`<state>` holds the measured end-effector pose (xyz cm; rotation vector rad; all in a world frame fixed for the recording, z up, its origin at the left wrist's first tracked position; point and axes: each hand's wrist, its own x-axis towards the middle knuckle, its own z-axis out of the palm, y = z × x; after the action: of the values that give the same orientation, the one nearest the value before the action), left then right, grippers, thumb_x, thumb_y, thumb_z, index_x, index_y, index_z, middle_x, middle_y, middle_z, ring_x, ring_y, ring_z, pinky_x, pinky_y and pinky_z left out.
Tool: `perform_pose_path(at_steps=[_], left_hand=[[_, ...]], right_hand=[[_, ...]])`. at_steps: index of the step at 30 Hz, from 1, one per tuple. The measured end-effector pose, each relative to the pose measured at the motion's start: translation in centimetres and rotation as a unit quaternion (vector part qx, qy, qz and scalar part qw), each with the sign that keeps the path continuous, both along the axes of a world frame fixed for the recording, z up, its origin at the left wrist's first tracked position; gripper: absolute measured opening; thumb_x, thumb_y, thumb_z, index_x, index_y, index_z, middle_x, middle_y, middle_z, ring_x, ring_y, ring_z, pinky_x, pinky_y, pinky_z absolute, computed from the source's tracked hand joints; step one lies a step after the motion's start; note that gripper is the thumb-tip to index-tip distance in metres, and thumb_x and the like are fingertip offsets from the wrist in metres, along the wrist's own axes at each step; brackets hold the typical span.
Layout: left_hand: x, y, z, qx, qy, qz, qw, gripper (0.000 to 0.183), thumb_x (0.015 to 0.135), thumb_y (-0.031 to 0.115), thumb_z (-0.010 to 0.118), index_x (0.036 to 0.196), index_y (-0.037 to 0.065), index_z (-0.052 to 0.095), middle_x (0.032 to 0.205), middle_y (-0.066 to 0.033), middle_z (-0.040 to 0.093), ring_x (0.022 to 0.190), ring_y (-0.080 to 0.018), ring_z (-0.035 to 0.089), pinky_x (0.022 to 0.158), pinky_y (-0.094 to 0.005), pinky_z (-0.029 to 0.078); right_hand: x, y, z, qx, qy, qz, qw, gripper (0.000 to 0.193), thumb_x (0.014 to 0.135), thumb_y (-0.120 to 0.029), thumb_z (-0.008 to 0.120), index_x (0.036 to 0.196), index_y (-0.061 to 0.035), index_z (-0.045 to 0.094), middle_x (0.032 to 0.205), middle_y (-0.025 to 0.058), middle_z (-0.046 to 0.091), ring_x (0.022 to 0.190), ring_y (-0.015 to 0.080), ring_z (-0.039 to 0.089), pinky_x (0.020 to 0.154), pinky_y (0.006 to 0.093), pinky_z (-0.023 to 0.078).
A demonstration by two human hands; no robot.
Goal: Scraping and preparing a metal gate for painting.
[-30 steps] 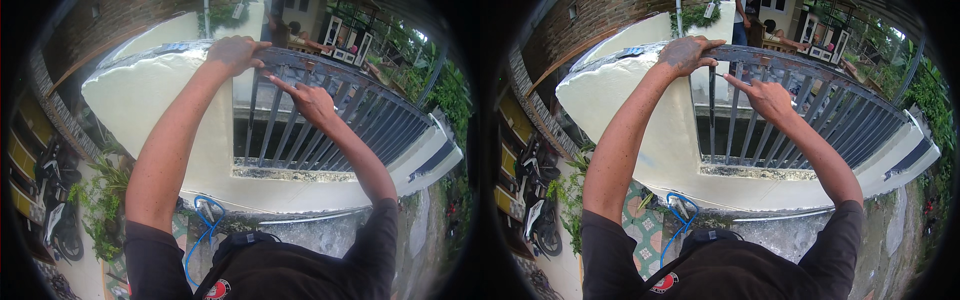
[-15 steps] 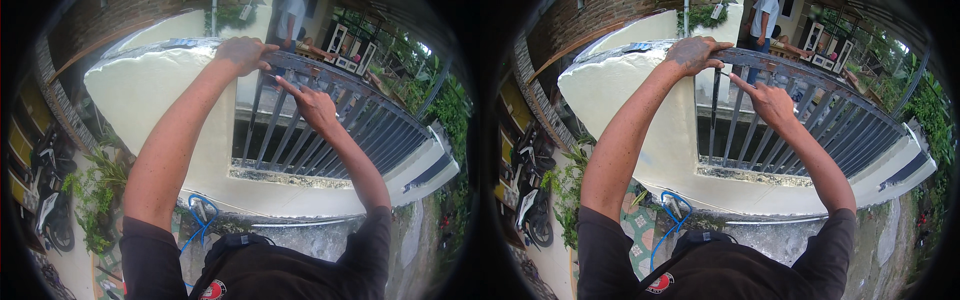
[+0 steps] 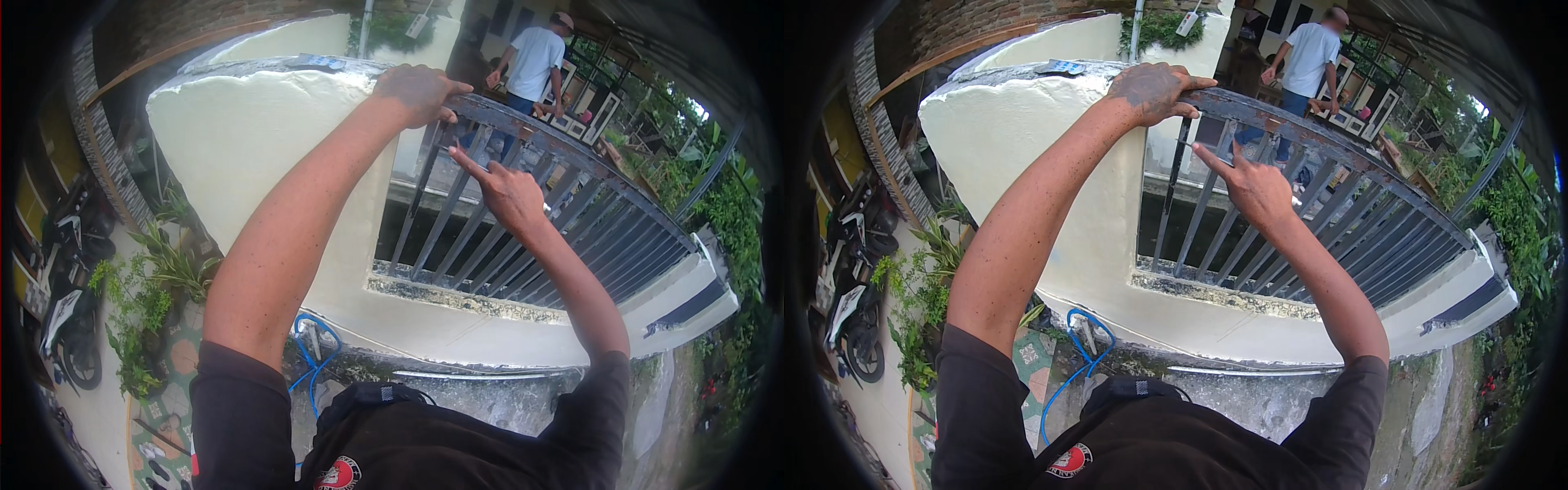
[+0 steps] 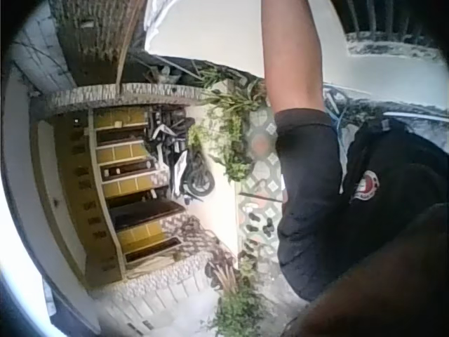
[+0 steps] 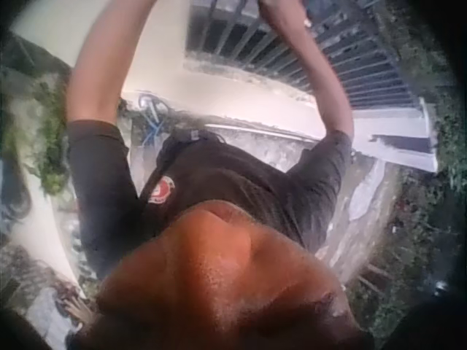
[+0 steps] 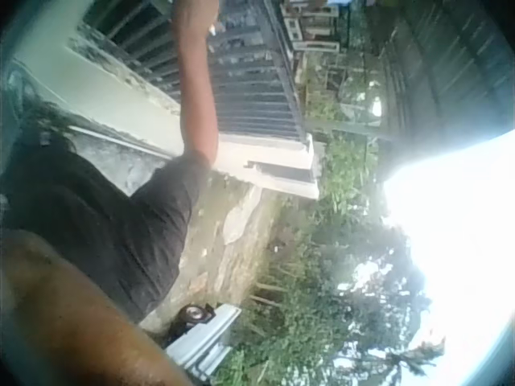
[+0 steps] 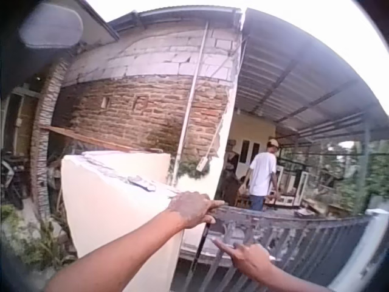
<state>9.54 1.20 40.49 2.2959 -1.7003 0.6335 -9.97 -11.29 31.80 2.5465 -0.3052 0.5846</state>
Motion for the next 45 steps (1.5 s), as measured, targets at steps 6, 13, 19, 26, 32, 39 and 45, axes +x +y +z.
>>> perform_pose_path(at_steps=[6,13,19,26,32,39,45], left_hand=[[0.0,-0.2,0.0,0.0,-0.026,0.003,1.0,0.058,0.091,0.052,0.064,0.147,0.046,0.05,0.128,0.0031,0.069,0.118,-0.0224,0.066,0.102,-0.0451,0.055],[0.1,0.2,0.0,0.016,-0.004,0.002,1.0,0.059,0.091,0.051,0.065,0.148,0.046,0.049,0.131,0.002,0.067,0.119,-0.0256,0.066,0.103,-0.046,0.054],[0.3,0.2,-0.1,0.011,-0.011,-0.003,1.0,0.058,0.092,0.052,0.064,0.147,0.045,0.05,0.129,0.0002,0.067,0.12,-0.0261,0.065,0.103,-0.0442,0.054],[0.3,-0.1,0.0,0.012,-0.013,-0.006,1.0,0.058,0.091,0.053,0.064,0.147,0.046,0.05,0.128,-0.0003,0.068,0.119,-0.0259,0.066,0.102,-0.0444,0.054],[0.4,0.1,-0.2,0.006,-0.014,-0.011,1.0,0.058,0.091,0.051,0.066,0.147,0.046,0.05,0.128,-0.0014,0.068,0.117,-0.0261,0.067,0.102,-0.0442,0.054],[0.5,0.3,-0.2,0.007,-0.019,-0.013,1.0,0.057,0.092,0.05,0.065,0.147,0.045,0.051,0.127,-0.0014,0.069,0.117,-0.0253,0.067,0.102,-0.0435,0.055],[-0.1,0.3,0.0,0.016,-0.006,-0.002,1.0,0.058,0.091,0.051,0.065,0.147,0.045,0.05,0.128,0.0005,0.068,0.119,-0.024,0.066,0.104,-0.0426,0.054]], right_hand=[[0.1,0.1,0.3,-0.021,-0.012,-0.008,1.0,0.083,0.092,-0.006,0.058,0.159,-0.0429,0.028,0.081,0.0112,0.066,0.063,0.0301,0.07,0.055,0.0441,0.058],[0.3,6.3,2.4,-0.019,0.031,-0.107,0.994,0.077,0.092,-0.008,0.057,0.16,-0.0336,0.032,0.088,0.0167,0.07,0.07,0.0311,0.075,0.059,0.0454,0.06],[1.1,8.2,4.3,-0.034,0.053,-0.123,0.99,0.072,0.093,-0.007,0.057,0.159,-0.0246,0.035,0.088,0.0182,0.071,0.073,0.0312,0.075,0.059,0.0433,0.06],[1.3,7.9,4.5,-0.038,0.052,-0.133,0.989,0.072,0.092,-0.006,0.057,0.159,-0.0236,0.035,0.083,0.017,0.071,0.071,0.0311,0.074,0.059,0.0431,0.06],[1.0,6.7,3.3,-0.017,0.063,-0.105,0.992,0.074,0.092,-0.005,0.055,0.158,-0.0314,0.036,0.08,0.0158,0.069,0.069,0.0324,0.073,0.059,0.0453,0.059],[0.9,2.9,1.7,-0.023,0.038,-0.038,0.998,0.079,0.092,-0.006,0.056,0.159,-0.0395,0.031,0.081,0.0152,0.068,0.066,0.0323,0.072,0.057,0.0464,0.058],[-0.6,-0.7,0.5,-0.031,0.007,-0.02,0.999,0.084,0.092,-0.006,0.058,0.159,-0.0462,0.028,0.077,0.012,0.065,0.062,0.0314,0.069,0.054,0.0458,0.056]])
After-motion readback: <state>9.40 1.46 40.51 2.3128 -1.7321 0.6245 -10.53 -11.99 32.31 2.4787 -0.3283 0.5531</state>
